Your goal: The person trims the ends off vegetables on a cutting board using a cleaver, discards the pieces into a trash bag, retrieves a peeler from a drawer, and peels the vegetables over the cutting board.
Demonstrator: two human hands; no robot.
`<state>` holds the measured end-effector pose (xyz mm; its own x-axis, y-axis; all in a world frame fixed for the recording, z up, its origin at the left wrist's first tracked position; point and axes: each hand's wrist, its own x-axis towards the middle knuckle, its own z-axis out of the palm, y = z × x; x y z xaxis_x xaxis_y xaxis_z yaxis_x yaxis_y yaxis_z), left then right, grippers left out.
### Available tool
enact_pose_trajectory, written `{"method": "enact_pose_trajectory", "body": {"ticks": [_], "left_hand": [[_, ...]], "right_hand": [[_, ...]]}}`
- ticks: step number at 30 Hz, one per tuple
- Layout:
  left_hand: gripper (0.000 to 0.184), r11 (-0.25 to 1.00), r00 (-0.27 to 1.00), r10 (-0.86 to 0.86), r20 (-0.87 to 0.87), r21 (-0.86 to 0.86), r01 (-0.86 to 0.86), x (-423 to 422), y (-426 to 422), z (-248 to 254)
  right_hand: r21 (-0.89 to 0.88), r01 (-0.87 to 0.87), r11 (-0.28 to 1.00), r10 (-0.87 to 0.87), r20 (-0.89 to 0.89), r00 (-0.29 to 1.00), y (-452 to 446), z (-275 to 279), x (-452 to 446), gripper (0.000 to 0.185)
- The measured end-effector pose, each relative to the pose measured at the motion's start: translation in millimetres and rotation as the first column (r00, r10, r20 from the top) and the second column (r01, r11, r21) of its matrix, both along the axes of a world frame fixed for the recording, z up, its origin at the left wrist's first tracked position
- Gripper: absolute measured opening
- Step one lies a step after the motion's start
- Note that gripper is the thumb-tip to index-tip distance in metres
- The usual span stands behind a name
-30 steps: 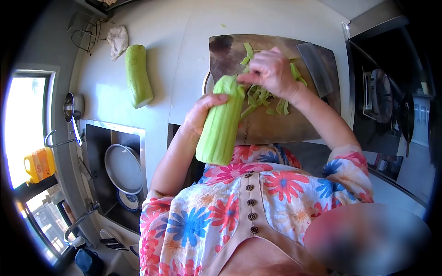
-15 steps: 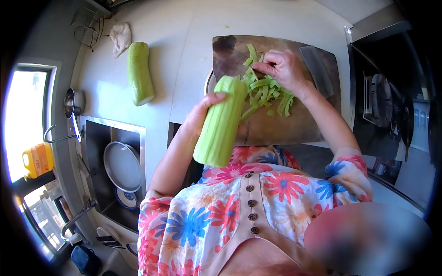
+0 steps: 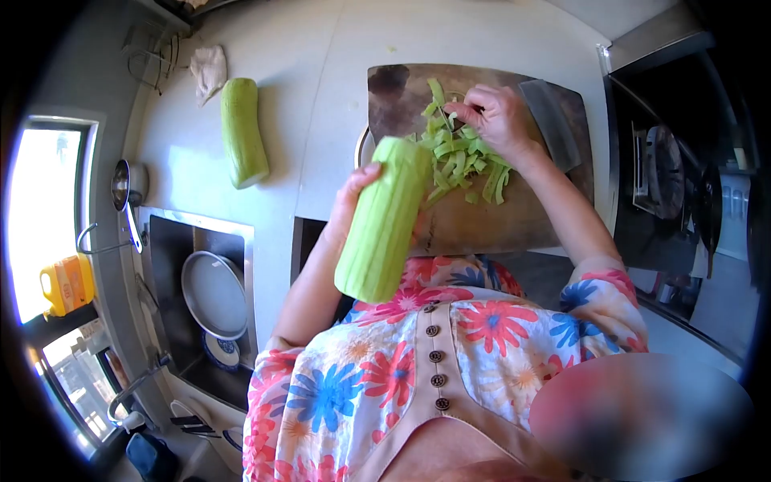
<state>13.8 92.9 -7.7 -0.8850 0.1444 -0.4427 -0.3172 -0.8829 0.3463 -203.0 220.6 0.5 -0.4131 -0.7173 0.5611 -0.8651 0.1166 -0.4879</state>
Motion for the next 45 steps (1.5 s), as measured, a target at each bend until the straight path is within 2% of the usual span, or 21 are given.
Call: {"method": "enact_pose_trajectory", "body": {"ticks": [2,7,8,10,13,14,16,19,22,23,24,25,26,27,28,33,36,37,40,41,45], "left_hand": [[0.070,0.999,1.000,0.004,-0.006,0.036,-0.004,3,-1,-1],[0.073,0.999,0.979,-0.003,0.205,0.048,-0.007,3,2,3],[0.073,0.999,0.989,-0.013,0.145,0.040,0.007,6,2,1],[0.072,0.999,1.000,-0.025,0.018,0.022,0.025,9,2,-6],[0.072,0.996,0.998,0.063,0.031,0.061,-0.065,4,2,-3],[0.072,0.991,0.993,0.102,0.051,0.079,-0.106,0,1,-4],[0.073,0.993,0.994,0.101,0.051,0.050,-0.104,-1,3,-4],[0.072,0.996,0.995,0.087,0.041,0.011,-0.088,-2,5,-9],[0.071,0.997,0.997,0.070,-0.036,0.046,-0.069,2,12,-4],[0.071,0.995,0.992,0.079,-0.097,0.064,-0.073,4,13,1],[0.071,0.993,0.983,0.097,-0.155,0.086,-0.084,5,14,5],[0.068,0.991,0.991,0.126,-0.043,0.053,-0.123,4,11,6],[0.066,0.973,0.987,0.154,-0.038,0.178,-0.145,-1,6,-6],[0.064,0.970,0.985,0.166,-0.045,0.190,-0.154,-3,1,-9],[0.063,0.965,0.984,0.175,-0.043,0.208,-0.162,-4,-1,-12],[0.063,0.949,0.984,0.160,-0.080,0.287,-0.131,-6,5,-9],[0.064,0.946,0.971,0.147,-0.187,0.313,-0.083,0,16,-6],[0.065,0.948,0.962,0.140,-0.232,0.311,-0.063,1,16,-4],[0.068,0.973,0.972,0.159,-0.174,0.195,-0.125,2,10,-5],[0.069,0.958,0.974,0.171,-0.147,0.254,-0.130,-1,7,-6],[0.073,0.968,0.975,0.200,-0.095,0.176,-0.181,-1,10,-1]], "right_hand": [[0.048,-0.068,0.997,0.062,0.132,0.989,-2,8,19,0.041],[0.069,-0.134,0.989,0.139,-0.089,0.986,-9,9,22,0.044],[0.174,-0.089,0.981,0.098,-0.045,0.994,-4,-3,7,0.046],[0.149,-0.018,0.989,-0.001,0.131,0.991,6,-20,-5,0.047],[0.015,-0.098,0.995,0.095,0.157,0.983,-2,5,23,0.046],[0.025,-0.128,0.991,0.126,0.070,0.990,-2,12,31,0.044],[-0.128,-0.163,0.978,0.147,-0.128,0.981,-11,11,47,0.049],[-0.175,-0.162,0.971,0.120,-0.229,0.966,-15,9,44,0.050],[0.033,0.009,0.999,-0.002,-0.186,0.983,-3,-19,1,0.051],[0.047,0.052,0.998,-0.053,0.006,0.999,1,-14,-2,0.052],[0.049,0.029,0.998,-0.029,0.009,1.000,0,-11,-2,0.047],[0.059,0.002,0.998,-0.004,0.022,1.000,4,-8,4,0.043],[0.062,-0.015,0.998,0.013,0.031,0.999,6,0,14,0.039],[0.057,-0.066,0.996,0.061,0.083,0.995,3,4,24,0.040],[-0.019,-0.068,0.998,0.067,-0.050,0.997,-1,12,33,0.041],[-0.056,-0.140,0.989,0.132,-0.116,0.984,-7,15,52,0.043],[0.028,0.014,1.000,-0.009,-0.173,0.985,-6,-12,15,0.050],[0.040,0.042,0.998,-0.042,-0.015,0.999,0,-28,0,0.052],[-0.044,0.073,0.996,-0.069,0.080,0.994,5,-14,7,0.050],[-0.029,0.053,0.998,-0.050,0.106,0.993,4,-9,14,0.049],[-0.056,-0.027,0.998,0.029,0.044,0.999,0,3,30,0.046]]}}
